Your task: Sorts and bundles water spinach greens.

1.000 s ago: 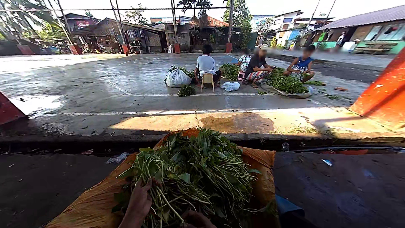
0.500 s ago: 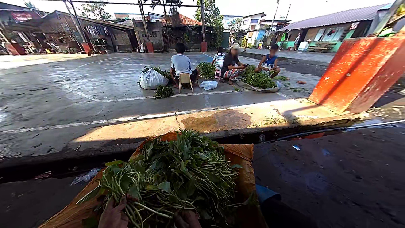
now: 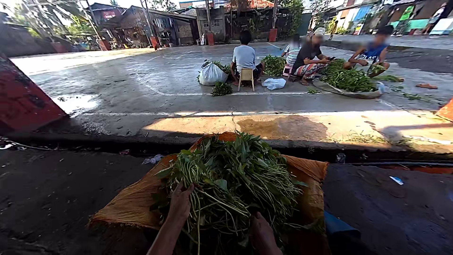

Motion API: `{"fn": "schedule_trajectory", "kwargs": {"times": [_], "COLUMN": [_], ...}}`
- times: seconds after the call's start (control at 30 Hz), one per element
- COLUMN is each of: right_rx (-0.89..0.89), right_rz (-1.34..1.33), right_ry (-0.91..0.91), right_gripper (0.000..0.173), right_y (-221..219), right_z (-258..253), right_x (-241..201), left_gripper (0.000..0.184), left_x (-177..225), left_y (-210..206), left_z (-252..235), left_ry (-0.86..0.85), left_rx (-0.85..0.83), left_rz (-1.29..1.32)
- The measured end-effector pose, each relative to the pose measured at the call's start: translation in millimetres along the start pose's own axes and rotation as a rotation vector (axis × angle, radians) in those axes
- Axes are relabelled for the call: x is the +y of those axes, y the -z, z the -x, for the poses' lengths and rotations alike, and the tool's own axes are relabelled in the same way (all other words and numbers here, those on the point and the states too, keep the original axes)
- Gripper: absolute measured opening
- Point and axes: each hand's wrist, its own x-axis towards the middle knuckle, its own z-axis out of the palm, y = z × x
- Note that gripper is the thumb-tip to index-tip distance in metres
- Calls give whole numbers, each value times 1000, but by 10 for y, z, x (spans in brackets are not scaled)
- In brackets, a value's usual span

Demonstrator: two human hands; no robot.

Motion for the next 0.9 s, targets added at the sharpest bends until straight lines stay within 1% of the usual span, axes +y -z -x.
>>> {"fn": "schedule_trajectory", "kwargs": {"times": [0.03, 0.07, 0.1, 0.13, 0.17, 0.2, 0.23, 0.27, 0.3, 0.33, 0.4, 0.47, 0.5, 0.53, 0.57, 0.6, 0.63, 0.67, 0.7, 0.73, 0.77, 0.8, 0.83, 0.87, 0.9], "right_rx": [-62, -106, -141, -158, -131, -36, 105, 255, 380, 482, 642, 723, 740, 747, 763, 811, 886, 932, 893, 724, 435, 73, -219, -408, -472], "right_rz": [100, 166, 182, 152, 75, -46, -185, -308, -424, -515, -599, -669, -746, -866, -1034, -1224, -1332, -1306, -1169, -937, -649, -344, -85, 97, 196], "right_ry": [20, 77, 150, 239, 368, 552, 759, 920, 1005, 1024, 978, 905, 864, 804, 705, 559, 382, 231, 133, 82, 43, 14, -3, -36, -48], "right_gripper": [34, 33, 32, 31, 29, 25, 20, 19, 21, 25, 34, 39, 39, 34, 28, 28, 29, 28, 25, 21, 20, 28, 44, 64, 76], "right_y": [-40, -95, -149, -199, -252, -319, -394, -442, -431, -361, -140, 2, 37, 47, 52, 109, 234, 369, 449, 481, 514, 547, 537, 513, 508], "right_z": [-23, -20, 21, 97, 193, 291, 349, 371, 392, 421, 464, 455, 430, 406, 382, 354, 318, 302, 314, 373, 463, 503, 490, 478, 475], "right_x": [9, 16, 18, 32, 73, 148, 226, 273, 276, 247, 145, 32, 5, 2, 19, 67, 189, 394, 625, 839, 993, 1081, 1098, 1069, 1031], "left_gripper": [23, 22, 20, 19, 20, 20, 19, 18, 17, 17, 17, 18, 18, 19, 20, 20, 19, 20, 19, 19, 17, 17, 17, 17, 17], "left_x": [-8, -19, -22, -10, 14, 31, 45, 51, 59, 66, 59, 39, 30, 28, 38, 62, 111, 167, 235, 289, 299, 288, 262, 228, 195], "left_y": [-19, -37, -50, -63, -74, -74, -73, -70, -72, -82, -104, -93, -103, -94, -41, 65, 201, 318, 405, 453, 469, 449, 416, 393, 382], "left_z": [14, 20, 16, 12, 8, -10, -25, -40, -51, -56, -51, -41, -47, -57, -93, -173, -274, -349, -389, -409, -406, -388, -375, -348, -322], "left_ry": [20, 41, 60, 77, 92, 105, 118, 135, 164, 196, 253, 281, 273, 246, 197, 123, 55, -3, -49, -86, -113, -120, -113, -95, -68], "left_rx": [-17, -24, -19, -2, 21, 48, 78, 108, 143, 177, 228, 256, 265, 265, 268, 287, 309, 340, 366, 382, 381, 376, 368, 342, 317], "left_rz": [7, 29, 56, 84, 111, 144, 178, 211, 246, 280, 326, 337, 344, 339, 327, 327, 343, 374, 406, 441, 466, 482, 493, 489, 485]}}
